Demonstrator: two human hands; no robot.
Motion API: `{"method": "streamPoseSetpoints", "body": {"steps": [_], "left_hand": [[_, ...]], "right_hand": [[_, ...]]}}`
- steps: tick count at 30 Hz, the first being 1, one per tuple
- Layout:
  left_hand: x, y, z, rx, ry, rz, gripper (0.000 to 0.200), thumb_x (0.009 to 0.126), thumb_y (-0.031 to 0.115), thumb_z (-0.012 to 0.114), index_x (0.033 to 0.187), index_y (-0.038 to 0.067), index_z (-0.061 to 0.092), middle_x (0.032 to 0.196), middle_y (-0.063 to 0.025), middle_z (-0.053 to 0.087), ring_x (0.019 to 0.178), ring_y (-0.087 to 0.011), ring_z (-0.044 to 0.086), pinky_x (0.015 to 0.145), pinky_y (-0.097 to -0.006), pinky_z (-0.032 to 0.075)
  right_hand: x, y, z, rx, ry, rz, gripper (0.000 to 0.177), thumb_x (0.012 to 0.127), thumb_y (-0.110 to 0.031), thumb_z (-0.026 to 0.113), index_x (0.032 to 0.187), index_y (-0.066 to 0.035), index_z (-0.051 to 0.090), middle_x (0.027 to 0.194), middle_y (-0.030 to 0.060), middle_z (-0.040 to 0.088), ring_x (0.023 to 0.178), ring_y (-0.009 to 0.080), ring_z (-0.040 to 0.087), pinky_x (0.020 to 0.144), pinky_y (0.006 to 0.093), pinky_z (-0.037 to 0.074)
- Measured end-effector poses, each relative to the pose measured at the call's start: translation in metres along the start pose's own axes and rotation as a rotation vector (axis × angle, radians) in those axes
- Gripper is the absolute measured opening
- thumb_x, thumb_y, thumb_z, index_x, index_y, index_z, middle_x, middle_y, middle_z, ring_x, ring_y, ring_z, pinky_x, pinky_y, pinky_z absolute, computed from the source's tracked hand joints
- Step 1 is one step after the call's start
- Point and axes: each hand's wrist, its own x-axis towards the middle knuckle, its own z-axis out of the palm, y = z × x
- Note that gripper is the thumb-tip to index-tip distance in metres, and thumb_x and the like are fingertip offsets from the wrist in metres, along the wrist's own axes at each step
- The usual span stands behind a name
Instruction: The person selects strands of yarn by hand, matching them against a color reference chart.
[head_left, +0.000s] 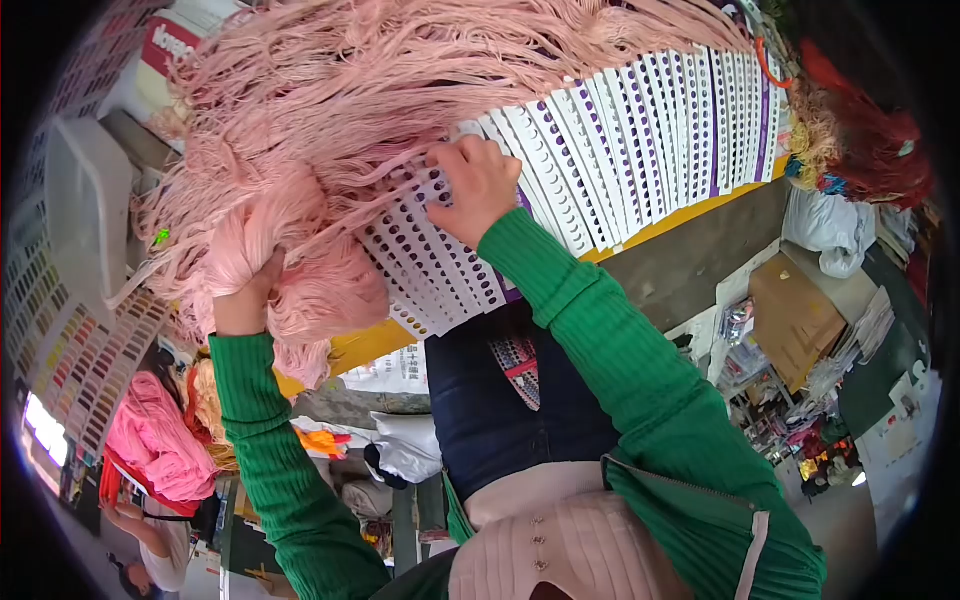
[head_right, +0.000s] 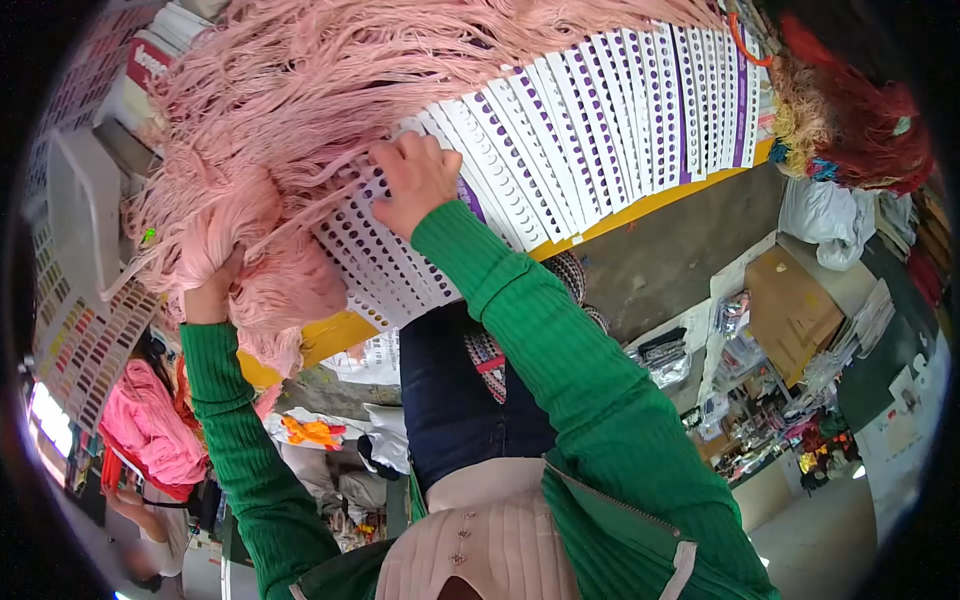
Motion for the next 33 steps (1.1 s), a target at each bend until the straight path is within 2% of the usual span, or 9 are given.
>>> {"method": "streamPoseSetpoints", "body": {"steps": [2,6,10,12,15,17,20,28,33], "left_hand": [[-0.001,-0.013,-0.020,-0.139,-0.130,-0.018,0.031,0.071,0.006,0.056,0.100,0.001,0.047,0.076,-0.0073,0.053,0.063,-0.0078,0.048,0.049,-0.0212,0.039],[-0.037,-0.043,-0.070,-0.282,0.185,0.301,0.032,0.077,0.021,0.049,0.102,0.001,0.047,0.078,-0.0035,0.049,0.066,-0.0086,0.042,0.059,-0.0242,0.035],[-0.142,-0.020,-0.081,-1.193,-0.452,0.506,0.021,0.074,0.026,0.046,0.079,0.006,0.048,0.042,0.0050,0.040,0.048,-0.0092,0.037,0.052,-0.0214,0.034],[-0.167,-0.010,-0.061,-1.518,-0.689,0.557,0.036,0.076,0.029,0.043,0.097,0.000,0.045,0.050,0.0032,0.045,0.057,-0.0093,0.043,0.060,-0.0235,0.038],[-0.190,0.064,-0.020,-1.525,-0.637,0.352,0.053,0.072,0.030,0.044,0.112,-0.005,0.034,0.081,-0.0104,0.051,0.070,-0.0179,0.048,0.070,-0.0279,0.038],[-0.195,0.073,-0.010,-1.424,-0.527,0.267,0.059,0.073,0.032,0.045,0.115,-0.006,0.029,0.101,-0.0196,0.047,0.088,-0.0237,0.049,0.081,-0.0311,0.035],[-0.206,0.081,-0.002,-1.320,-0.384,0.218,0.061,0.077,0.038,0.044,0.117,-0.005,0.028,0.118,-0.0186,0.035,0.108,-0.0236,0.037,0.092,-0.0323,0.027],[-0.236,0.076,-0.019,-1.446,-0.611,0.360,0.064,0.078,0.041,0.039,0.119,-0.007,0.024,0.112,-0.0128,0.040,0.099,-0.0188,0.042,0.086,-0.0297,0.032],[-0.248,0.064,-0.028,-1.530,-0.698,0.402,0.058,0.076,0.032,0.051,0.116,-0.004,0.031,0.109,-0.0128,0.043,0.097,-0.0186,0.044,0.084,-0.0298,0.035]], "right_hand": [[0.000,0.000,-0.001,-0.015,-0.010,0.002,0.042,0.048,-0.019,0.061,0.088,-0.018,0.049,0.085,0.0018,0.039,0.085,0.0202,0.038,0.068,0.0333,0.024],[0.002,-0.001,-0.004,-0.065,-0.094,0.021,0.044,0.050,-0.022,0.063,0.092,-0.018,0.048,0.086,0.0040,0.040,0.087,0.0217,0.038,0.069,0.0347,0.025],[0.004,0.005,-0.012,0.063,-0.168,-0.062,0.051,0.051,-0.024,0.067,0.096,-0.012,0.047,0.091,0.0085,0.042,0.090,0.0264,0.040,0.073,0.0366,0.032],[-0.004,0.003,-0.024,0.184,-0.157,-0.146,0.053,0.054,-0.019,0.067,0.099,-0.004,0.045,0.095,0.0128,0.044,0.092,0.0290,0.042,0.080,0.0324,0.034],[-0.036,-0.031,-0.067,0.290,-0.092,-0.295,0.032,0.060,-0.011,0.063,0.088,-0.002,0.051,0.086,0.0104,0.045,0.086,0.0233,0.044,0.074,0.0292,0.038],[-0.058,-0.073,-0.111,0.488,-0.302,-0.071,0.016,0.066,-0.008,0.059,0.079,-0.001,0.053,0.082,0.0069,0.046,0.078,0.0158,0.047,0.062,0.0244,0.040],[-0.091,-0.119,-0.145,0.730,-0.320,0.029,0.008,0.074,-0.005,0.053,0.074,0.002,0.053,0.071,0.0032,0.049,0.060,0.0092,0.047,0.054,0.0195,0.037],[-0.128,-0.193,-0.169,1.232,-0.521,0.182,0.011,0.073,-0.005,0.052,0.078,0.004,0.056,0.058,0.0045,0.053,0.045,0.0064,0.044,0.040,0.0175,0.033],[-0.145,-0.214,-0.179,1.130,-0.451,0.173,0.011,0.073,-0.004,0.051,0.078,0.004,0.057,0.057,0.0049,0.052,0.045,0.0066,0.043,0.041,0.0173,0.032]]}}
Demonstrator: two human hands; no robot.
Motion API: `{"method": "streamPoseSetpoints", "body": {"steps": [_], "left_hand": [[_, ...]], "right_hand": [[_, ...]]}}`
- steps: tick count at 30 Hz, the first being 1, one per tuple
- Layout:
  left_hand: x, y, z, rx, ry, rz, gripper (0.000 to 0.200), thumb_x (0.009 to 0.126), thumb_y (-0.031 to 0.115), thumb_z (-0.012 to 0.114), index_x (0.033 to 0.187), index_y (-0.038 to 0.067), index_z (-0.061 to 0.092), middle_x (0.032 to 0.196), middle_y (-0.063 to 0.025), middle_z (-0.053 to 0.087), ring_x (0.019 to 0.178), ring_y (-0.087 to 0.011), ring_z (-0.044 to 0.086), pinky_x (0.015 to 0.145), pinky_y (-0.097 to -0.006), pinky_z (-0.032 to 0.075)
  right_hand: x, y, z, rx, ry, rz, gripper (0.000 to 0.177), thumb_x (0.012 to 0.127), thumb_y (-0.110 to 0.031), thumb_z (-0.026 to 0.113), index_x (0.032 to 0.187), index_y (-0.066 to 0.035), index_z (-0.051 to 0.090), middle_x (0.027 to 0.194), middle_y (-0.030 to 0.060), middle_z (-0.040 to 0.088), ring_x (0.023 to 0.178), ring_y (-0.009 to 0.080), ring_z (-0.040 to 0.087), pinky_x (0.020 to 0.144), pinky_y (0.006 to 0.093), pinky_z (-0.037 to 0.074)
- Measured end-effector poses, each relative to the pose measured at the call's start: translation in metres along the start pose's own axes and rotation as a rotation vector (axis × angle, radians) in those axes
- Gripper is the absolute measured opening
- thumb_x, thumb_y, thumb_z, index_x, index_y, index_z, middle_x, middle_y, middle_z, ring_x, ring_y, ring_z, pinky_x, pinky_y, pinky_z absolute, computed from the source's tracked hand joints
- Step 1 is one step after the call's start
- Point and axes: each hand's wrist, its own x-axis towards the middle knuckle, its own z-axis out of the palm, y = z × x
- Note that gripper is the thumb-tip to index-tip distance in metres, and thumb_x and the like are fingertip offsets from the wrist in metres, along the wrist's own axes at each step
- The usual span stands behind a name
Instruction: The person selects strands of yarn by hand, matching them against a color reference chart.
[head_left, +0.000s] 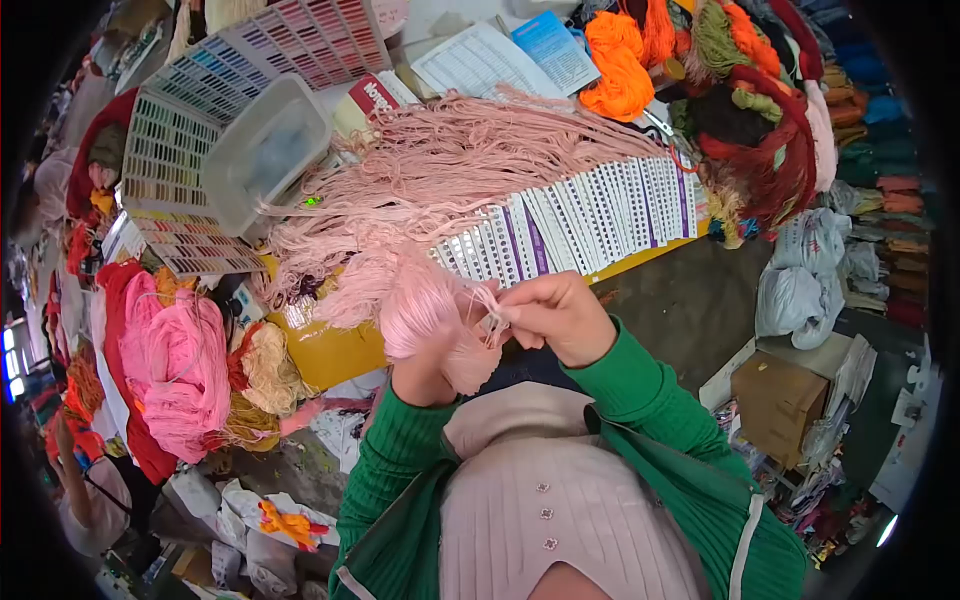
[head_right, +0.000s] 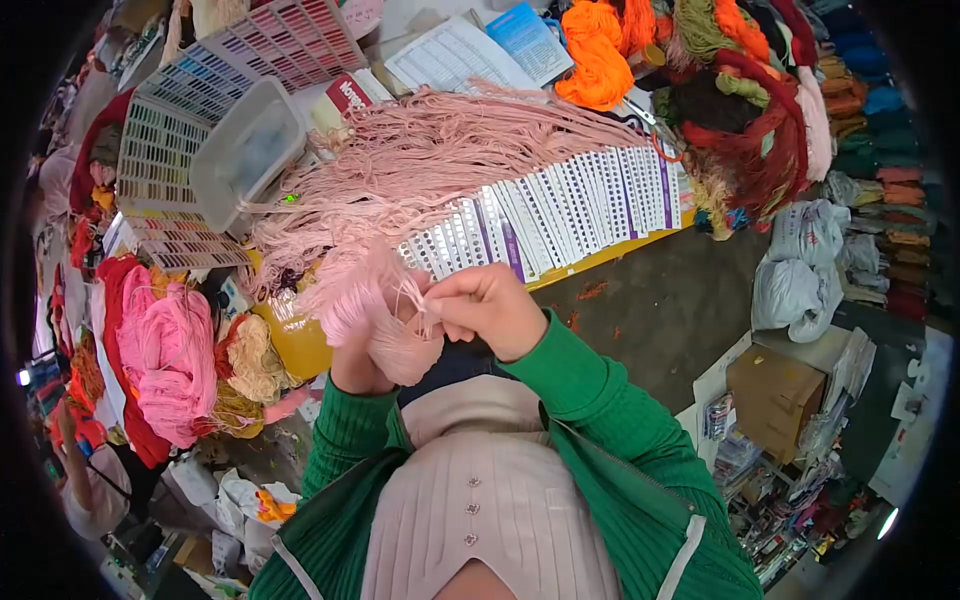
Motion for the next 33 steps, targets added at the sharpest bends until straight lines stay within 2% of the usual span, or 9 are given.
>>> {"method": "streamPoseSetpoints", "body": {"steps": [3,6,10,17,19,22,25,28,33], "left_hand": [[-0.007,0.004,-0.002,0.177,0.094,-0.140,0.044,0.079,0.024,0.047,0.112,-0.004,0.037,0.102,-0.0126,0.048,0.092,-0.0177,0.047,0.081,-0.0293,0.036],[-0.011,0.011,0.000,-0.076,0.048,-0.128,0.033,0.081,0.014,0.043,0.108,-0.005,0.040,0.096,-0.0122,0.051,0.088,-0.0171,0.049,0.078,-0.0279,0.038],[-0.019,0.014,0.002,-0.133,0.068,-0.114,0.031,0.080,0.011,0.041,0.106,-0.005,0.041,0.094,-0.0130,0.051,0.085,-0.0194,0.050,0.075,-0.0289,0.039],[-0.020,0.022,0.013,-0.024,-0.048,-0.022,0.028,0.080,0.013,0.042,0.101,-0.005,0.043,0.091,-0.0152,0.051,0.081,-0.0234,0.051,0.072,-0.0321,0.041],[-0.022,0.020,0.011,-0.100,0.076,-0.032,0.027,0.080,0.013,0.043,0.100,-0.005,0.044,0.089,-0.0148,0.051,0.079,-0.0232,0.052,0.072,-0.0320,0.041],[-0.023,0.019,0.007,-0.211,0.105,-0.070,0.026,0.079,0.013,0.044,0.099,-0.005,0.044,0.087,-0.0147,0.052,0.077,-0.0229,0.052,0.070,-0.0318,0.041],[-0.025,0.022,0.016,-0.045,0.037,0.049,0.026,0.079,0.013,0.045,0.098,-0.004,0.045,0.087,-0.0142,0.052,0.077,-0.0219,0.052,0.070,-0.0306,0.041],[-0.028,0.024,0.017,0.062,0.108,0.067,0.025,0.080,0.013,0.045,0.098,-0.005,0.045,0.089,-0.0135,0.052,0.078,-0.0206,0.052,0.071,-0.0290,0.041],[-0.029,0.020,0.013,-0.089,0.150,-0.006,0.027,0.081,0.013,0.044,0.101,-0.004,0.045,0.091,-0.0122,0.052,0.082,-0.0195,0.051,0.074,-0.0289,0.040]], "right_hand": [[-0.005,-0.002,0.012,0.009,-0.073,0.009,0.010,0.073,0.000,0.050,0.077,0.006,0.057,0.060,0.0081,0.054,0.045,0.0089,0.043,0.040,0.0191,0.032],[-0.010,-0.008,0.017,0.185,-0.056,0.014,0.010,0.073,0.000,0.049,0.078,0.006,0.057,0.061,0.0083,0.054,0.045,0.0103,0.044,0.038,0.0198,0.031],[-0.014,-0.013,0.028,0.054,-0.012,-0.003,0.010,0.074,-0.001,0.051,0.080,0.005,0.057,0.062,0.0071,0.054,0.045,0.0089,0.045,0.039,0.0188,0.033],[-0.014,-0.013,0.045,-0.101,-0.018,-0.073,0.009,0.072,0.000,0.053,0.078,0.004,0.058,0.066,0.0070,0.055,0.045,0.0075,0.044,0.040,0.0182,0.033],[-0.012,-0.013,0.047,-0.007,-0.041,-0.074,0.009,0.073,-0.003,0.054,0.078,0.003,0.058,0.054,0.0011,0.049,0.044,0.0046,0.042,0.040,0.0167,0.032],[-0.009,-0.010,0.045,0.011,-0.059,-0.058,0.009,0.072,0.001,0.052,0.078,0.006,0.057,0.068,0.0068,0.054,0.044,0.0066,0.040,0.041,0.0181,0.032],[-0.009,-0.007,0.050,-0.036,-0.044,-0.096,0.008,0.073,-0.002,0.053,0.077,0.004,0.058,0.056,0.0015,0.049,0.044,0.0045,0.040,0.040,0.0168,0.031],[-0.008,-0.006,0.050,-0.132,-0.064,-0.134,0.008,0.073,-0.001,0.053,0.078,0.004,0.058,0.056,0.0017,0.050,0.043,0.0048,0.040,0.040,0.0172,0.031],[-0.010,-0.009,0.047,0.006,-0.056,-0.075,0.009,0.073,-0.001,0.052,0.079,0.004,0.058,0.056,0.0022,0.050,0.043,0.0055,0.040,0.041,0.0177,0.031]]}}
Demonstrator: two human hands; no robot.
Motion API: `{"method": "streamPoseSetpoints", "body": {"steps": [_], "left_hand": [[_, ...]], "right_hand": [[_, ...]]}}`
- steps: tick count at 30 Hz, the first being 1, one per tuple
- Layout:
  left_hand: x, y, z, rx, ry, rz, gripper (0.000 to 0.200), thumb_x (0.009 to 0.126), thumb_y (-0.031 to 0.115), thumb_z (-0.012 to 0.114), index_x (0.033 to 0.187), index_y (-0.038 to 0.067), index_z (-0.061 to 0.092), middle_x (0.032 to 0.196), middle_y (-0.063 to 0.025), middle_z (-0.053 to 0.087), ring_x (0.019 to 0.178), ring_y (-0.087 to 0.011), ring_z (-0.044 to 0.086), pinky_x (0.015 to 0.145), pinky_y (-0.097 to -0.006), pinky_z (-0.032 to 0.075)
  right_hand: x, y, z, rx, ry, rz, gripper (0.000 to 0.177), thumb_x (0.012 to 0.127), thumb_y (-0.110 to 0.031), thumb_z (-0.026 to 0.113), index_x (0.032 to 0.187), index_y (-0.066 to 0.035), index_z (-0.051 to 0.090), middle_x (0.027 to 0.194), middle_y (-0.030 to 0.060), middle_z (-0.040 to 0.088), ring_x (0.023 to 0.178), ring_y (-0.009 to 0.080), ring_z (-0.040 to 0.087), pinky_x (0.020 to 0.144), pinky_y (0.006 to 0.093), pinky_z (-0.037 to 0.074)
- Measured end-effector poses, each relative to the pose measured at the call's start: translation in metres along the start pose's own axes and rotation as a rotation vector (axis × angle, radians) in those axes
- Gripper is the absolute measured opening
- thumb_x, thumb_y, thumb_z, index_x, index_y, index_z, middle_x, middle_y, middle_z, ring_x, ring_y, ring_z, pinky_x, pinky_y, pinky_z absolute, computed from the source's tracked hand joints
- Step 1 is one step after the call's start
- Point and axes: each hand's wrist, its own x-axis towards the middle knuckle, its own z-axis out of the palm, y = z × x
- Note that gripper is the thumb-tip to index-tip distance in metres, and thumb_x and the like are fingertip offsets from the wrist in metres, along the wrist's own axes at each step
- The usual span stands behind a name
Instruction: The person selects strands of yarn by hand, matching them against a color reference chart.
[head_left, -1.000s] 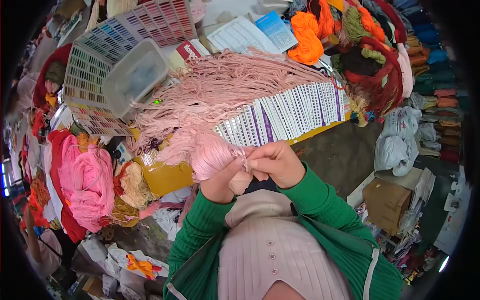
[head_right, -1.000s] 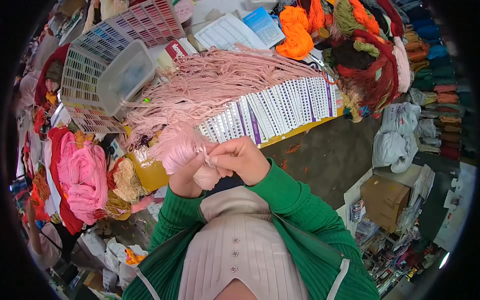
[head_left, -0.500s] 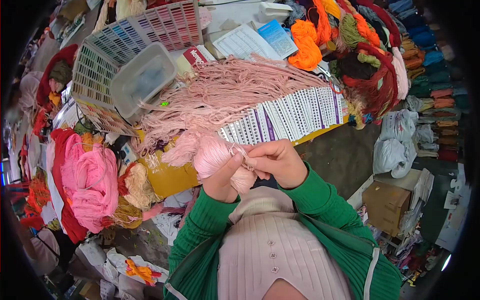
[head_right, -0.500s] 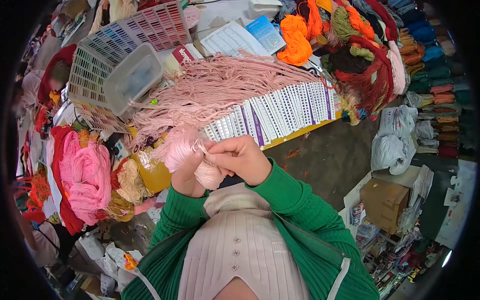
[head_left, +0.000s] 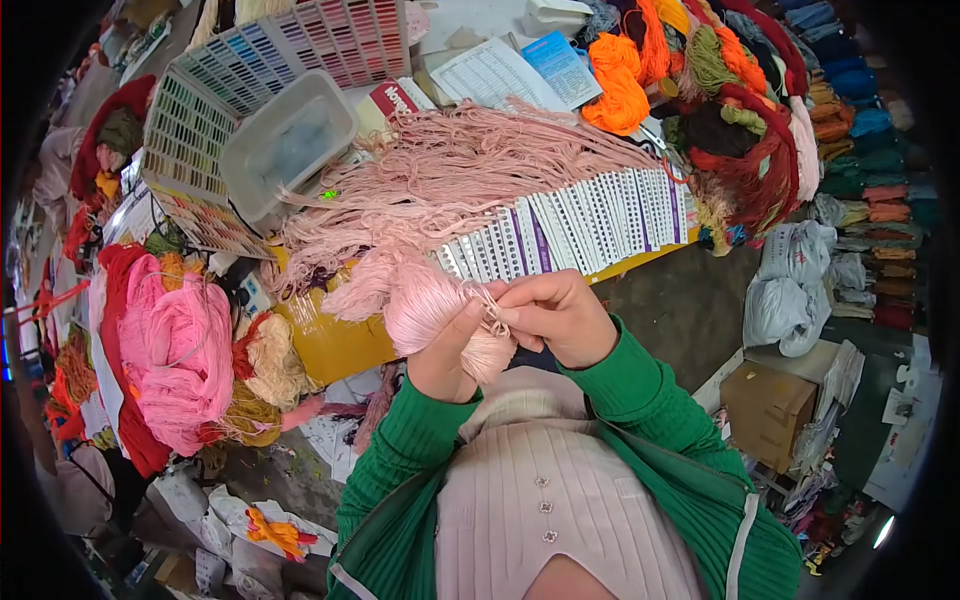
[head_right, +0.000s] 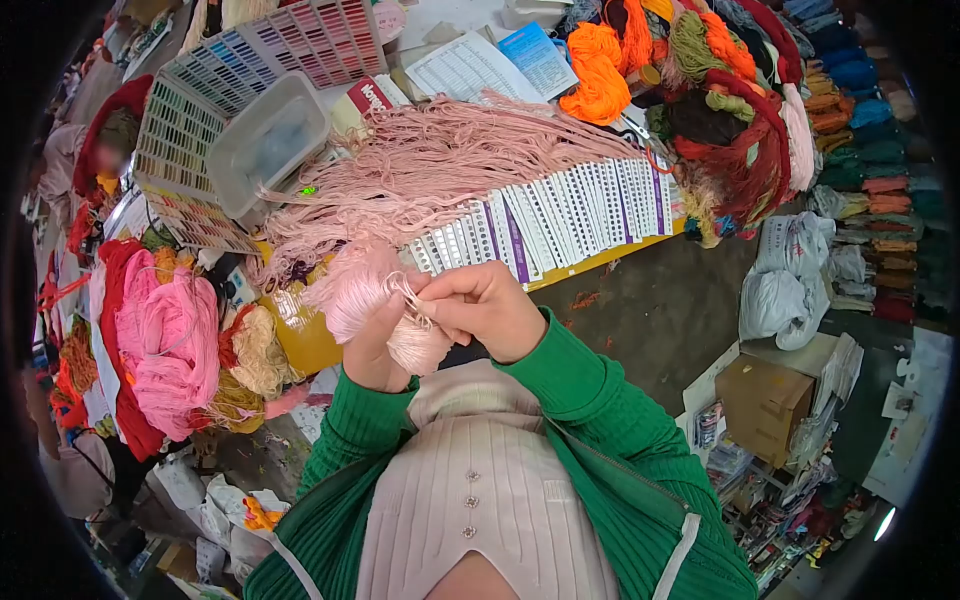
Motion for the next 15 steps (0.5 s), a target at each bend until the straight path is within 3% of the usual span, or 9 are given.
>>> {"method": "streamPoseSetpoints", "body": {"steps": [11,14,15], "left_hand": [[0.003,-0.006,-0.007,-0.060,-0.044,-0.044,0.027,0.082,0.016,0.043,0.099,-0.003,0.047,0.092,-0.0114,0.052,0.084,-0.0192,0.051,0.077,-0.0302,0.039],[0.003,-0.003,0.004,-0.042,-0.092,0.013,0.024,0.081,0.015,0.044,0.097,-0.003,0.048,0.091,-0.0109,0.052,0.083,-0.0184,0.051,0.076,-0.0295,0.040],[0.003,-0.004,0.004,-0.009,-0.031,0.028,0.024,0.081,0.014,0.045,0.097,-0.003,0.047,0.090,-0.0105,0.052,0.083,-0.0177,0.051,0.075,-0.0288,0.040]], "right_hand": [[-0.004,0.001,-0.003,0.054,0.000,0.018,0.010,0.074,-0.001,0.051,0.079,0.004,0.058,0.053,0.0021,0.048,0.044,0.0057,0.038,0.041,0.0182,0.030],[-0.005,0.001,-0.004,0.048,0.003,0.006,0.009,0.074,-0.001,0.052,0.078,0.004,0.058,0.055,0.0015,0.048,0.044,0.0057,0.039,0.041,0.0181,0.030],[-0.005,0.001,-0.005,0.044,0.008,0.017,0.009,0.072,0.001,0.052,0.078,0.004,0.058,0.064,0.0035,0.050,0.047,0.0064,0.041,0.041,0.0180,0.031]]}}
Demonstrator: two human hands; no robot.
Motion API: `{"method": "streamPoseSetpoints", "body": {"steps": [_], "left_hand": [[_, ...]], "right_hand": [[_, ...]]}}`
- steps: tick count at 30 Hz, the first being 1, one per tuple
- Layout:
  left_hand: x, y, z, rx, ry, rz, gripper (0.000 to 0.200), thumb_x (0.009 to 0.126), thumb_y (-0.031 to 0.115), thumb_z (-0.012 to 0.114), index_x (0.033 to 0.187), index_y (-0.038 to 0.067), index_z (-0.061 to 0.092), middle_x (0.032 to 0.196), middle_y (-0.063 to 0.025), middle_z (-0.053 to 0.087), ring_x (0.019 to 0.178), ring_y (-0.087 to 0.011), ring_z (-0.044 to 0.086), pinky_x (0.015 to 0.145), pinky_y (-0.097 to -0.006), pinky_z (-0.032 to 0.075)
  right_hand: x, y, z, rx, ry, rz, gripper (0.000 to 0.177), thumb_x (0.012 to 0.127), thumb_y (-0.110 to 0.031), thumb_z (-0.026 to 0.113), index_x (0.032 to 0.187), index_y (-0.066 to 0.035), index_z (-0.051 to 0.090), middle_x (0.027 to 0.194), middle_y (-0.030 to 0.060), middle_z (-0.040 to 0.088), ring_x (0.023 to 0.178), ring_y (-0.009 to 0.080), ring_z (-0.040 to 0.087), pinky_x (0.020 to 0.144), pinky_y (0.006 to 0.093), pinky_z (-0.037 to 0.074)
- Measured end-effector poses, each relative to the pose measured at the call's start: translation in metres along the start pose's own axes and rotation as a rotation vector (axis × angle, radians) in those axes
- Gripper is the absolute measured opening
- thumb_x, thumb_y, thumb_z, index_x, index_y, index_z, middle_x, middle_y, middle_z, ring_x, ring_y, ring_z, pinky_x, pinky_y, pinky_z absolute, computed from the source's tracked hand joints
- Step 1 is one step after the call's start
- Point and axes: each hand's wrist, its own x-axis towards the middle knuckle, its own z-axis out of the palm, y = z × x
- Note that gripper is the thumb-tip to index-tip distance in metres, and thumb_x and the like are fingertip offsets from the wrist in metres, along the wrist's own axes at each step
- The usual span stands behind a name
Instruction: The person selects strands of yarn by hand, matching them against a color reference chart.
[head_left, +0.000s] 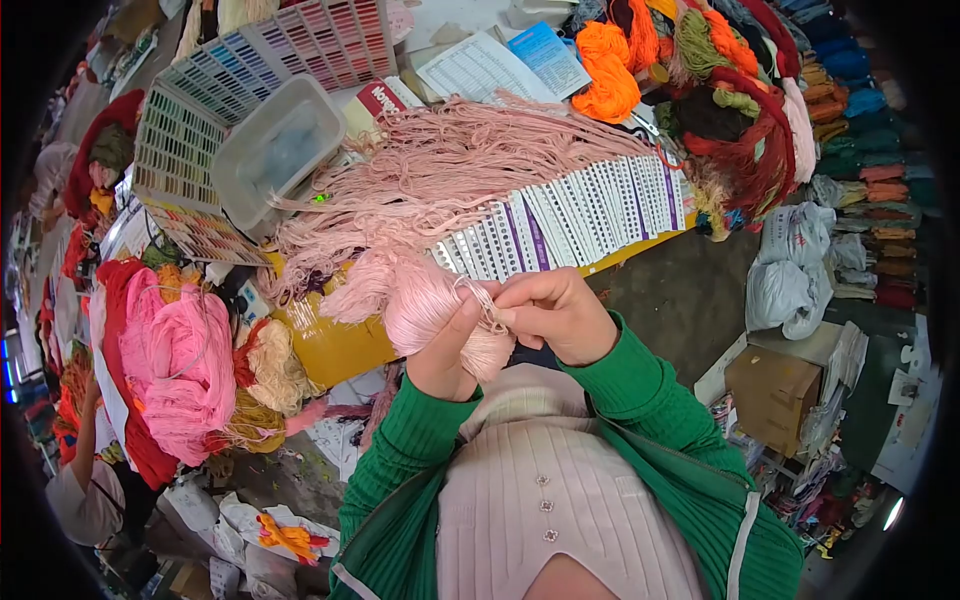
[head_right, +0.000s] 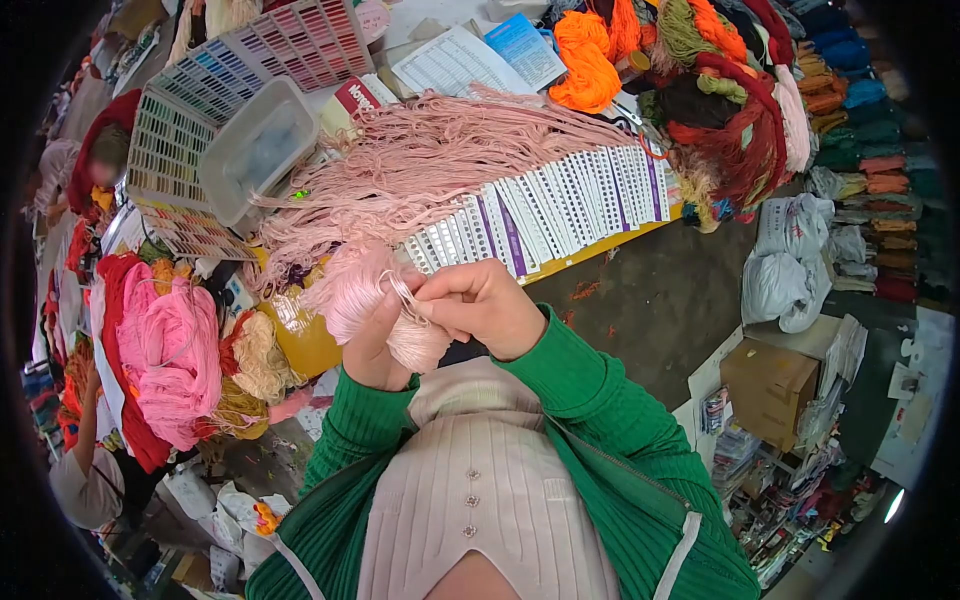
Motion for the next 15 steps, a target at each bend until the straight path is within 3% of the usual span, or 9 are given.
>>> {"method": "streamPoseSetpoints", "body": {"steps": [1,4,11,14,15], "left_hand": [[0.000,0.000,-0.001,0.034,0.061,0.015,0.023,0.081,0.013,0.045,0.097,-0.003,0.047,0.089,-0.0100,0.052,0.082,-0.0171,0.051,0.075,-0.0282,0.040],[0.002,-0.001,-0.004,0.020,0.102,-0.016,0.023,0.080,0.012,0.046,0.097,-0.002,0.047,0.089,-0.0094,0.052,0.082,-0.0160,0.051,0.074,-0.0269,0.040],[0.002,-0.001,0.000,0.079,-0.021,0.018,0.022,0.079,0.011,0.047,0.097,-0.002,0.047,0.090,-0.0091,0.051,0.082,-0.0156,0.050,0.075,-0.0263,0.040],[0.002,0.000,0.000,0.067,0.096,-0.006,0.024,0.079,0.013,0.047,0.098,-0.002,0.047,0.090,-0.0086,0.051,0.082,-0.0160,0.050,0.075,-0.0266,0.039],[0.004,0.000,-0.006,0.021,0.041,-0.041,0.025,0.080,0.014,0.046,0.098,-0.002,0.046,0.092,-0.0088,0.050,0.085,-0.0167,0.048,0.077,-0.0279,0.038]], "right_hand": [[0.000,0.000,0.000,-0.004,0.005,0.011,0.010,0.071,0.002,0.052,0.079,0.004,0.057,0.074,0.0055,0.052,0.050,0.0071,0.043,0.041,0.0179,0.031],[0.001,-0.004,0.002,0.005,0.050,-0.080,0.009,0.069,0.003,0.054,0.077,0.004,0.058,0.081,0.0050,0.050,0.058,0.0070,0.045,0.047,0.0176,0.034],[0.003,0.003,-0.003,-0.251,0.010,-0.140,0.008,0.070,0.000,0.055,0.076,0.002,0.059,0.079,0.0015,0.049,0.064,0.0065,0.045,0.056,0.0172,0.035],[0.004,0.002,-0.005,-0.183,0.031,-0.139,0.008,0.070,0.000,0.055,0.076,0.002,0.059,0.073,0.0017,0.049,0.058,0.0053,0.041,0.051,0.0173,0.032],[0.003,-0.001,-0.010,0.105,-0.024,-0.013,0.010,0.070,0.002,0.052,0.078,0.002,0.058,0.073,0.0041,0.051,0.055,0.0057,0.040,0.048,0.0175,0.031]]}}
